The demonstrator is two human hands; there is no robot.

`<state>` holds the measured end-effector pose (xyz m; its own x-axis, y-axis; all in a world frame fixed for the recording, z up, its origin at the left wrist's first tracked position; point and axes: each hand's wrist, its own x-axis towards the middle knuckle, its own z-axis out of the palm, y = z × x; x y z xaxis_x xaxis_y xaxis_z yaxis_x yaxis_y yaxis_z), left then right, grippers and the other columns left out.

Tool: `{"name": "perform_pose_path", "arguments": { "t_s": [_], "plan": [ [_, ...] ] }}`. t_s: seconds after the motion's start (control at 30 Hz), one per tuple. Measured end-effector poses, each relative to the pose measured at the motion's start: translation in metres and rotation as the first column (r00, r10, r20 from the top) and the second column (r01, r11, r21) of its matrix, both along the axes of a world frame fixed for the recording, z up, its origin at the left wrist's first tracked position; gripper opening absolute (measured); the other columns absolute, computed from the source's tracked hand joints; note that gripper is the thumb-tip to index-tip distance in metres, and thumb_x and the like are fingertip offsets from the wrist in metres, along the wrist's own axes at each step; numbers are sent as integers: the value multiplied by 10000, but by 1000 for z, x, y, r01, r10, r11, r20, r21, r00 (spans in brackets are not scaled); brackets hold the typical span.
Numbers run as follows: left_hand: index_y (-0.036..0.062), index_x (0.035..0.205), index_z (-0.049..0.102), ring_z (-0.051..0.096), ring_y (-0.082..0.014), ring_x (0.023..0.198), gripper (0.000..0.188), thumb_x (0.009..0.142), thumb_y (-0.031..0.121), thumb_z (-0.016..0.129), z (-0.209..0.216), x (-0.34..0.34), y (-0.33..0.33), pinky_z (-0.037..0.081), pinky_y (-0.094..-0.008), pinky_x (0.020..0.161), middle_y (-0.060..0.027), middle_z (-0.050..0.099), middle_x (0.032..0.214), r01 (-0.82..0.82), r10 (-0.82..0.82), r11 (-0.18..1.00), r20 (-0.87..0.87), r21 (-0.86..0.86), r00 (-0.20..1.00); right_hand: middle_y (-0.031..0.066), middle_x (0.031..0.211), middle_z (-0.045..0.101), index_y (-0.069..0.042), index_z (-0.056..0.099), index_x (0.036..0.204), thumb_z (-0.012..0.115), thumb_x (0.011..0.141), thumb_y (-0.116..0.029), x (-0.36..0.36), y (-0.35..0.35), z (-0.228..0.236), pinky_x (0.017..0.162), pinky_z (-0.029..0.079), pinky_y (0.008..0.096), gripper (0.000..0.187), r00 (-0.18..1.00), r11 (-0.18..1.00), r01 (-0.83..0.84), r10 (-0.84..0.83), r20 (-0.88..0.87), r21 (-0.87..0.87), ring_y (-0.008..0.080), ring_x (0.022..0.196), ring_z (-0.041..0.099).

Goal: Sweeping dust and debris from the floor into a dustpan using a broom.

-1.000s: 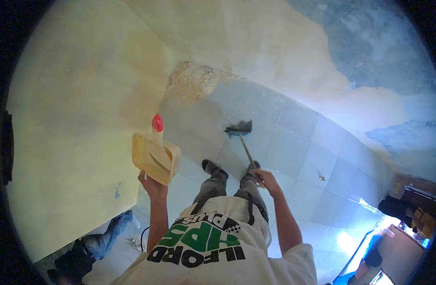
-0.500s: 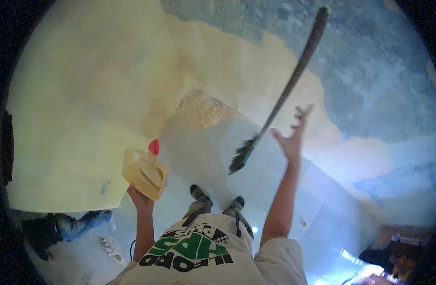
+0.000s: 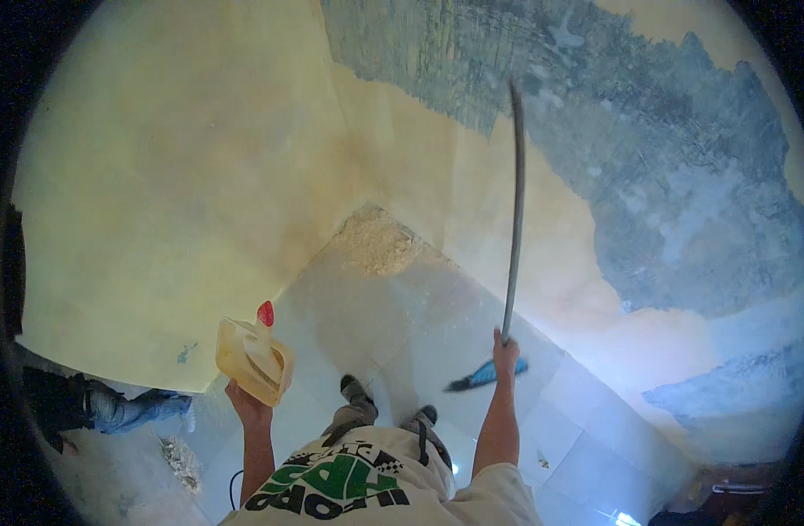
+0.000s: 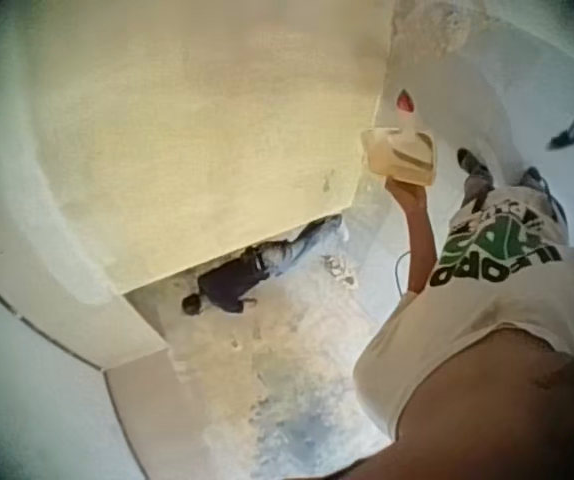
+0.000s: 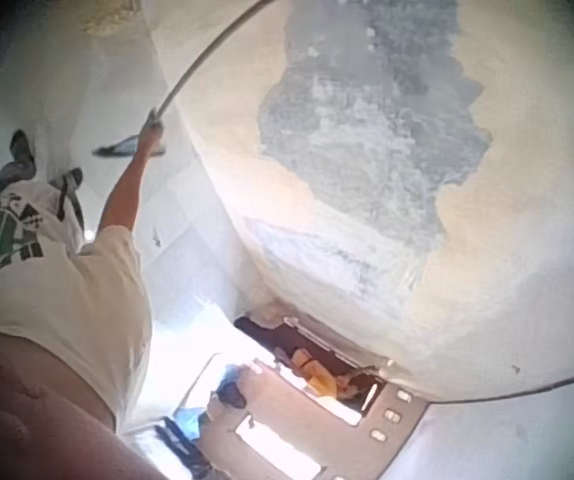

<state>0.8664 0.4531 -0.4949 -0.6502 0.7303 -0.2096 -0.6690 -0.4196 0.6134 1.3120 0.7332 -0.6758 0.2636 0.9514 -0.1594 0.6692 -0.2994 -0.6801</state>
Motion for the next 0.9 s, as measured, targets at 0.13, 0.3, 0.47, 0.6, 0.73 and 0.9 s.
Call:
{"name": "perform_pose_path", "arguments": {
  "t_s": [0.13,0.3,0.47,0.6,0.73,0.9],
  "plan": [
    [27,1298,354,462,-263,1168,563,860,362,468,12,2,-15,404,-407,972,-113,453,1287,32,-41,995,-91,-95,995,141,547,540,-13,542,597,592,809,-476,11,-74,1,550,433,395,512,999,999,12,-9,53,-52,272,563,578],
    [33,1300,355,453,-260,1178,528,867,320,452,7,7,46,390,-412,982,-113,454,1287,59,-59,998,2,-38,998,216,730,604,-26,524,934,482,880,-423,52,-70,23,677,454,479,402,966,887,-242,259,-9,-392,396,776,600],
    [37,1305,346,451,-264,1179,560,849,330,486,-2,22,82,385,-415,985,-114,456,1283,152,-152,987,14,-47,988,187,751,625,-63,500,964,425,912,-353,104,-133,-17,640,488,454,303,854,872,-248,402,331,-422,367,717,627],
    [29,1306,338,465,-277,1165,582,840,337,499,-16,32,93,393,-429,982,-118,465,1272,195,-194,978,29,-77,981,161,810,640,-74,503,958,470,893,-330,110,-179,-32,669,508,432,267,780,778,-82,440,446,-623,329,777,638],
    [26,1305,340,467,-281,1163,579,839,333,497,-33,25,64,400,-435,978,-127,463,1274,286,-287,949,11,-135,958,189,832,638,-39,476,987,493,854,-165,95,-255,-96,680,516,437,183,874,774,30,286,392,-632,351,783,633],
    [23,1313,335,470,-294,1160,590,838,332,496,-42,45,72,399,-441,978,-142,456,1284,392,-371,865,126,-313,920,249,853,618,-70,125,1393,529,795,-72,68,-261,-164,692,504,452,722,943,617,-116,314,108,-778,383,800,618]
  ]
}}
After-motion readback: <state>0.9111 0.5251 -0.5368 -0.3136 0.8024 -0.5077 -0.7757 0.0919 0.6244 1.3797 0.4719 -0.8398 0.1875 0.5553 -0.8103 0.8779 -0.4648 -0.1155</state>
